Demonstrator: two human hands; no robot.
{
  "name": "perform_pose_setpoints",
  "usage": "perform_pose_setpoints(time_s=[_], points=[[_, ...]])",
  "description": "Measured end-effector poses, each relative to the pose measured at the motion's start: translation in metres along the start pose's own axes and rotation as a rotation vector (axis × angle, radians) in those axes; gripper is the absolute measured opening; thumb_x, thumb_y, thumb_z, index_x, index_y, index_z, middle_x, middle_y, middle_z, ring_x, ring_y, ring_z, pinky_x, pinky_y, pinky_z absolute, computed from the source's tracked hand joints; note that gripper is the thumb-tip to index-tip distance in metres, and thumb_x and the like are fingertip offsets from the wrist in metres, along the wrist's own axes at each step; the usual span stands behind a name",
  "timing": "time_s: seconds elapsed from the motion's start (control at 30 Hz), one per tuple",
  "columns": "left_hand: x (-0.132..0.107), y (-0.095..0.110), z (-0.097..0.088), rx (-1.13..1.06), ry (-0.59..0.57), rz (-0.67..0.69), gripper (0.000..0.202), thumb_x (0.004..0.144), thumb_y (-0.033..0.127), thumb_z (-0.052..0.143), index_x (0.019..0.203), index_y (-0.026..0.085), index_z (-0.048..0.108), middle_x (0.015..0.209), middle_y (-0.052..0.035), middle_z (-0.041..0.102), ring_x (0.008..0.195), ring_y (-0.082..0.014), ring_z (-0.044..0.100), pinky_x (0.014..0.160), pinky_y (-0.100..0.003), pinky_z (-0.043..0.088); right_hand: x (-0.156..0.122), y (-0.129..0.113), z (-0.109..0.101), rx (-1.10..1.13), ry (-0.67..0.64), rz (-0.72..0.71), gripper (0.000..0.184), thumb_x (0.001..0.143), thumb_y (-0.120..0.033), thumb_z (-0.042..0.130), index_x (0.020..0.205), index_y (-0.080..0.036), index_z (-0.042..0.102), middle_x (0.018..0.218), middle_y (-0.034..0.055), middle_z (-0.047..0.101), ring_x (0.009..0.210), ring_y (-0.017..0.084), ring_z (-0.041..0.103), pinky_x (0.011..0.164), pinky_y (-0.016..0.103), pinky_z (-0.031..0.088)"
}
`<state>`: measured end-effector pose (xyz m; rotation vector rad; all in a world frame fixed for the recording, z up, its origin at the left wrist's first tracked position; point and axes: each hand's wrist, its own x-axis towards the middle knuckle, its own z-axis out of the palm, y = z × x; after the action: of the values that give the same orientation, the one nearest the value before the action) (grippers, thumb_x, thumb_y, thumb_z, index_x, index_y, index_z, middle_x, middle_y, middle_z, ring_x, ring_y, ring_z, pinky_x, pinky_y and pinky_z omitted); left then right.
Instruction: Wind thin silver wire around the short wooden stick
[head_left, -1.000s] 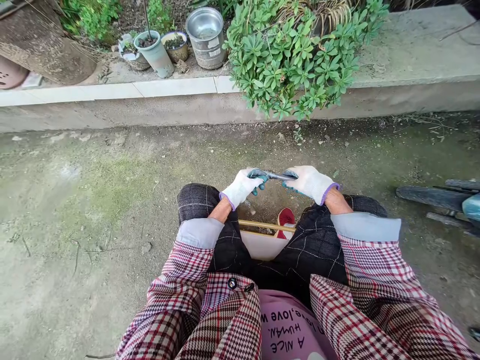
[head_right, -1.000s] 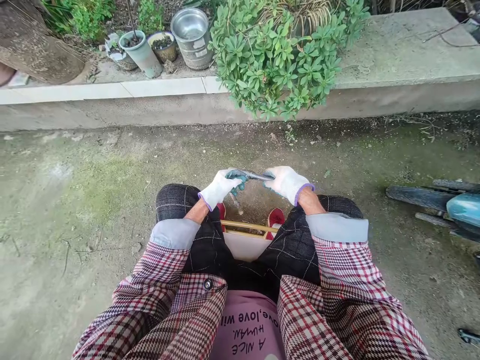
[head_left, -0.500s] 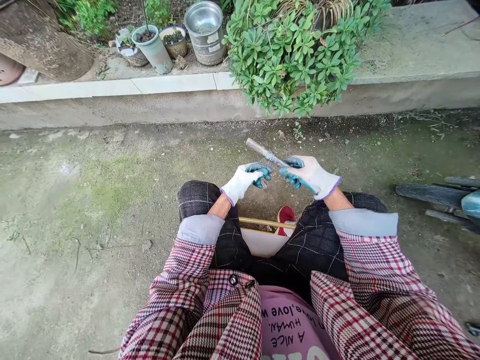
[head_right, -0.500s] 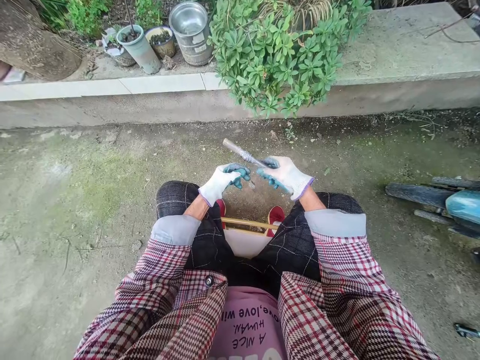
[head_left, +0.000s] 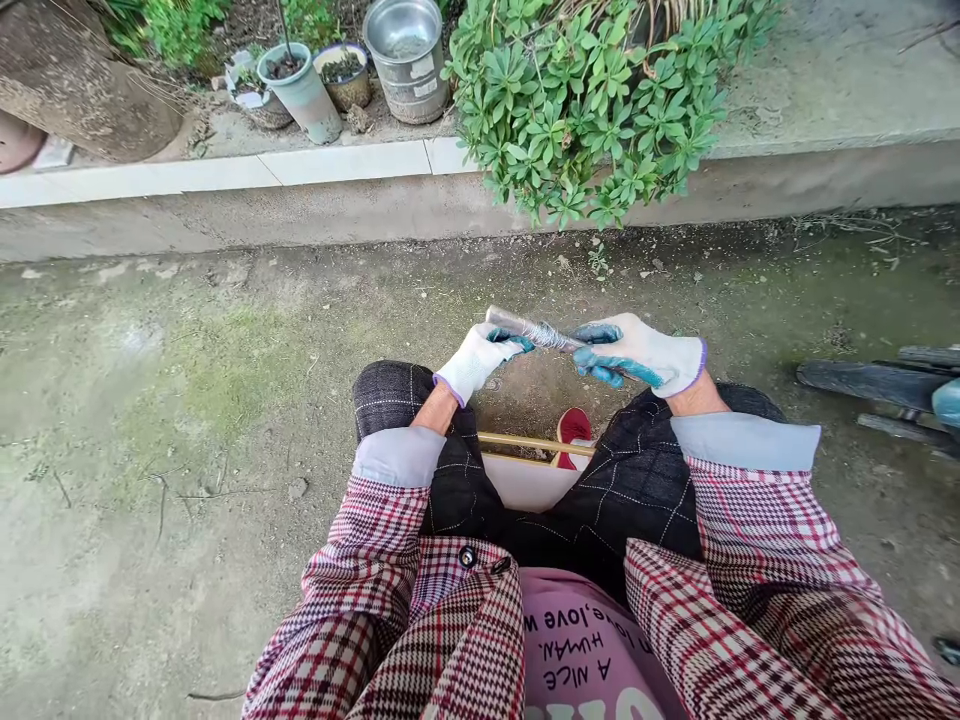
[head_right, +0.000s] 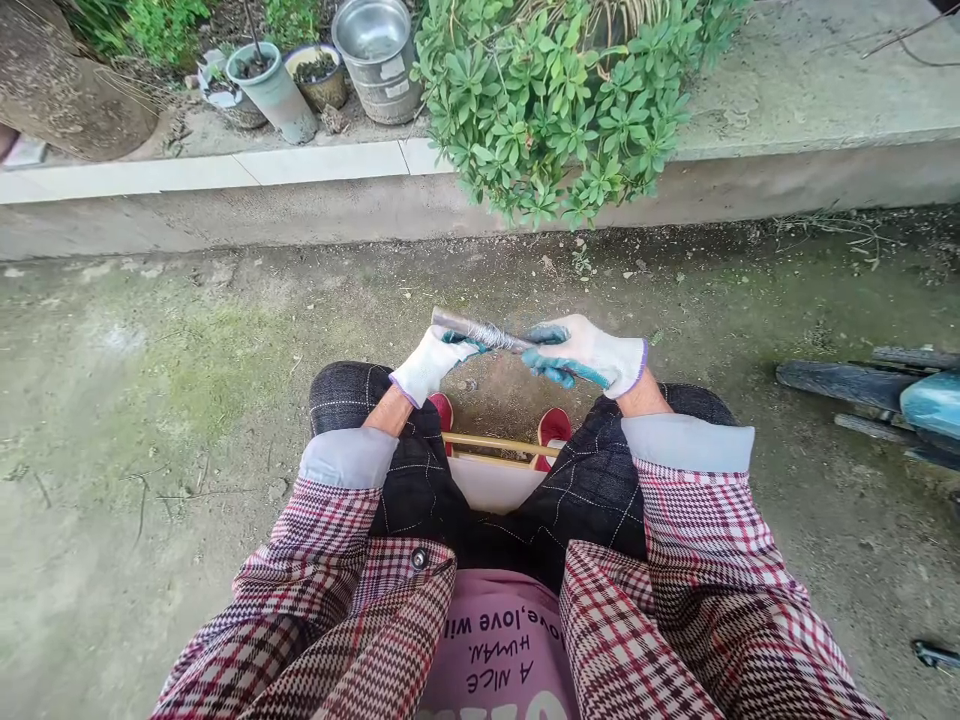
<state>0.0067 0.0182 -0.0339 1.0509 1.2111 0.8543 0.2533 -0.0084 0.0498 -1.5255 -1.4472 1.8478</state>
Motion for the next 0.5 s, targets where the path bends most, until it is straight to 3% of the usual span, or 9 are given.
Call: perform_pose_setpoints(time_s=[0.07, 0.2, 0.33, 0.5], points=[[-0.001, 0.003, -0.002, 0.014, -0.02, 0.021, 0.014, 0.066, 0.012, 0.084, 0.072, 0.018, 0.073, 0.078, -0.0034, 0.077, 0.08, -0.0166, 0.067, 0.083, -0.03, 0.057, -0.002, -0.002, -0.003, -0.034, -0.051, 0.01, 0.038, 0.066, -0.051, 0.095, 0.083, -0.021, 0.076, 0.068, 0.0032, 0.07, 0.05, 0.012, 0.053, 0.04, 0.026, 0.043], [-0.009, 0.013, -0.005, 0.095, -0.18, 0.036, 0.01, 0.065, 0.01, 0.079, 0.068, 0.017, 0.073, 0.073, -0.0024, 0.073, 0.074, -0.015, 0.063, 0.076, -0.028, 0.053, -0.003, 0.001, -0.011, -0.146, -0.159, 0.028, 0.041, 0.063, -0.048, 0.094, 0.088, -0.019, 0.08, 0.063, 0.0005, 0.067, 0.049, 0.011, 0.051, 0.043, 0.026, 0.043], [-0.016, 0.021, 0.0, 0.171, -0.176, -0.046, 0.007, 0.067, 0.015, 0.079, 0.067, 0.015, 0.072, 0.066, 0.0016, 0.067, 0.064, -0.0113, 0.055, 0.067, -0.026, 0.045, 0.001, 0.011, -0.017, -0.407, -0.243, 0.06, 0.039, 0.072, -0.05, 0.086, 0.099, -0.021, 0.082, 0.065, -0.0028, 0.065, 0.05, 0.012, 0.051, 0.046, 0.026, 0.039], [-0.016, 0.016, 0.004, 0.216, -0.162, -0.076, 0.007, 0.069, 0.015, 0.08, 0.066, 0.013, 0.074, 0.064, 0.0027, 0.066, 0.062, -0.0087, 0.052, 0.063, -0.024, 0.041, 0.014, 0.018, -0.011, -0.827, -0.17, 0.057, 0.017, 0.08, -0.039, 0.074, 0.076, -0.022, 0.073, 0.059, -0.0033, 0.06, 0.057, 0.015, 0.054, 0.056, 0.029, 0.038]])
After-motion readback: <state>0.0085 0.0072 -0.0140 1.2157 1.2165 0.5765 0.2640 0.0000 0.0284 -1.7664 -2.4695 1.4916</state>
